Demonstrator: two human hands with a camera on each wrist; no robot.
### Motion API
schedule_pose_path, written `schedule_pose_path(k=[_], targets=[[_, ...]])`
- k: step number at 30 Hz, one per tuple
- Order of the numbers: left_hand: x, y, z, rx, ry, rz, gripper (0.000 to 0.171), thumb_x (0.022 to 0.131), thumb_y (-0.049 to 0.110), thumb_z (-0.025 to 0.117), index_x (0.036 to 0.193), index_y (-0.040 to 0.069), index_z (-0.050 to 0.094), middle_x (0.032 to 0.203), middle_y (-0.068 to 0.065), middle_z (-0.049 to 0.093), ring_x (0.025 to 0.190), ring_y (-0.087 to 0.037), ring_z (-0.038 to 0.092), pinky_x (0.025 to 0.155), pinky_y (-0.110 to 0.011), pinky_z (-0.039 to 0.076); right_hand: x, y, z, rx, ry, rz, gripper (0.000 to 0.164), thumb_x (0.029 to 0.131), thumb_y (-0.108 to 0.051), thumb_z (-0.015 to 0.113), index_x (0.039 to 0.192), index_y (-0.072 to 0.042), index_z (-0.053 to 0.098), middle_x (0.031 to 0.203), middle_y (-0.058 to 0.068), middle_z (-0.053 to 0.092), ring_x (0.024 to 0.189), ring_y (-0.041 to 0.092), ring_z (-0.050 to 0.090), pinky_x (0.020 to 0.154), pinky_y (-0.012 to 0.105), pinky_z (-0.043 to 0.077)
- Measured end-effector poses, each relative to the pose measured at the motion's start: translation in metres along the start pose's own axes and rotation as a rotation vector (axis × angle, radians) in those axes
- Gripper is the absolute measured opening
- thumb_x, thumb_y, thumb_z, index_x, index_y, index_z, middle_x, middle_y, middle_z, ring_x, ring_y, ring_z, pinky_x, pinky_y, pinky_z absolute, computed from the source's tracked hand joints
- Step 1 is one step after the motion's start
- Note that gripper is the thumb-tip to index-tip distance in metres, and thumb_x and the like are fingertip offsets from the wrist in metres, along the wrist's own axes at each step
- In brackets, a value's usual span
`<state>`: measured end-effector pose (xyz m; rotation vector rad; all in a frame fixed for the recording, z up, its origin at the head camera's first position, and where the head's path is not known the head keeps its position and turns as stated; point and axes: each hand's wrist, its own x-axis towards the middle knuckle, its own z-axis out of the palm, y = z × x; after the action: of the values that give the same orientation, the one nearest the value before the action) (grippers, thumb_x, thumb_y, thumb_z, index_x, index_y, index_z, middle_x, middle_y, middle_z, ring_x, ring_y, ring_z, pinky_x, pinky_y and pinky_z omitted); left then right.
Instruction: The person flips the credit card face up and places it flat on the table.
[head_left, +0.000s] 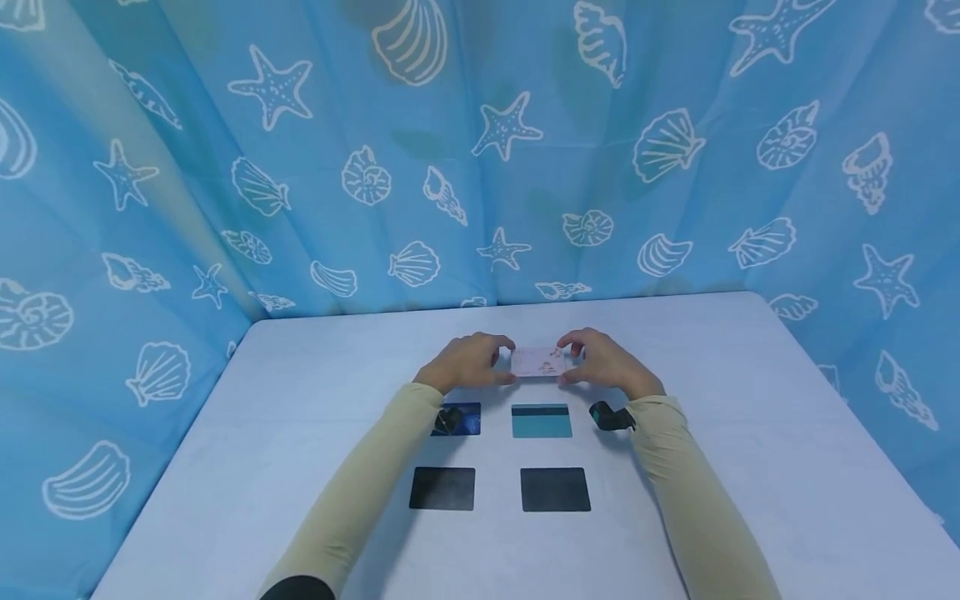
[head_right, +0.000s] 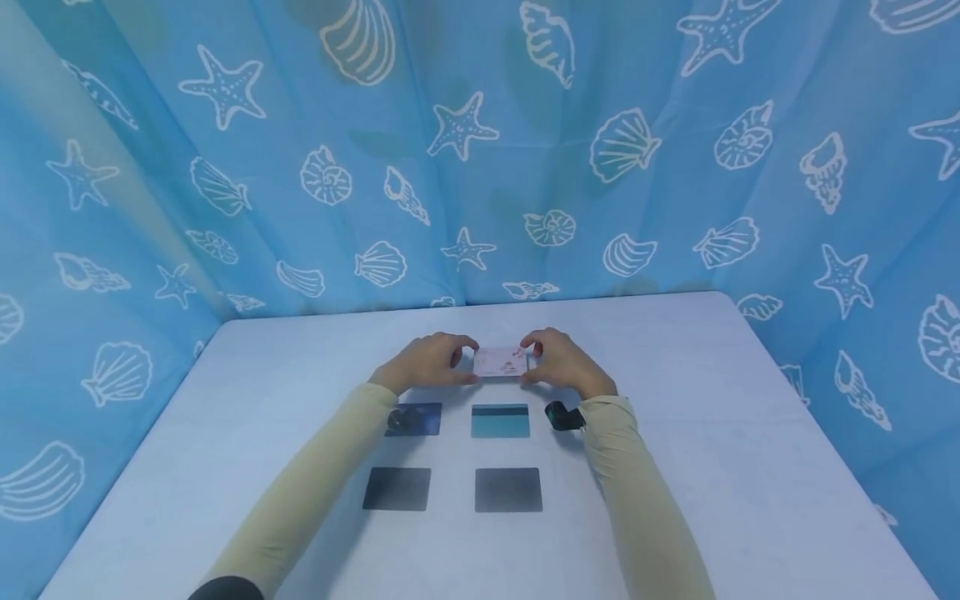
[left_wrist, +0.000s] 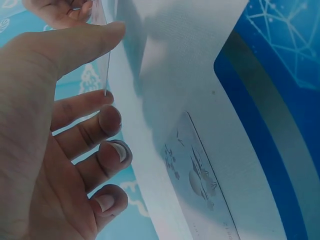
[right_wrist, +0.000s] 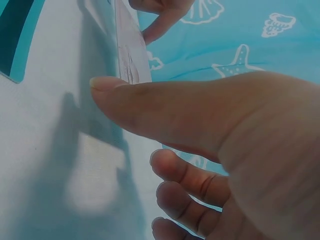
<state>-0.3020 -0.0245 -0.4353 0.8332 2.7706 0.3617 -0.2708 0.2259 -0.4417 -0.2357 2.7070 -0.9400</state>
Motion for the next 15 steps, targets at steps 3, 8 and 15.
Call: schedule_pose_path(k=[3,8,15], targets=[[0.0005,0.0002,0.0000,0.009,-0.005,-0.007,0.059,0.091,0.048,0.075,0.142,0.020,0.062,0.089,0.002,0.064,0.078,-0.015,0.058,0.065,-0.027,0.045,0.0002,-0.0005,0.0013,-0.001,0.005,0.000,0.064,0.084,-0.020,0.086,0.140,-0.007,0.059,0.124,0.018,0.060,0.104,0.030,0.054,0.085,0.038,0.049],[-0.0002,0.0003,0.0023,0.024,-0.024,-0.029,0.061,0.091,0.049,0.075,0.143,0.021,0.061,0.093,0.002,0.066,0.083,-0.015,0.060,0.070,-0.029,0.048,0.0013,0.0007,0.0040,0.002,0.002,-0.022,0.063,0.084,-0.019,0.086,0.139,-0.006,0.060,0.122,0.018,0.059,0.102,0.029,0.054,0.085,0.037,0.048],[-0.0007,0.0014,0.0039,0.049,-0.031,-0.046,0.061,0.090,0.050,0.075,0.143,0.021,0.061,0.105,0.001,0.071,0.091,-0.016,0.061,0.082,-0.034,0.053,0.0012,0.0008,0.0063,-0.004,0.002,-0.025,0.063,0.084,-0.020,0.086,0.139,-0.007,0.060,0.122,0.017,0.059,0.104,0.029,0.054,0.088,0.039,0.048]])
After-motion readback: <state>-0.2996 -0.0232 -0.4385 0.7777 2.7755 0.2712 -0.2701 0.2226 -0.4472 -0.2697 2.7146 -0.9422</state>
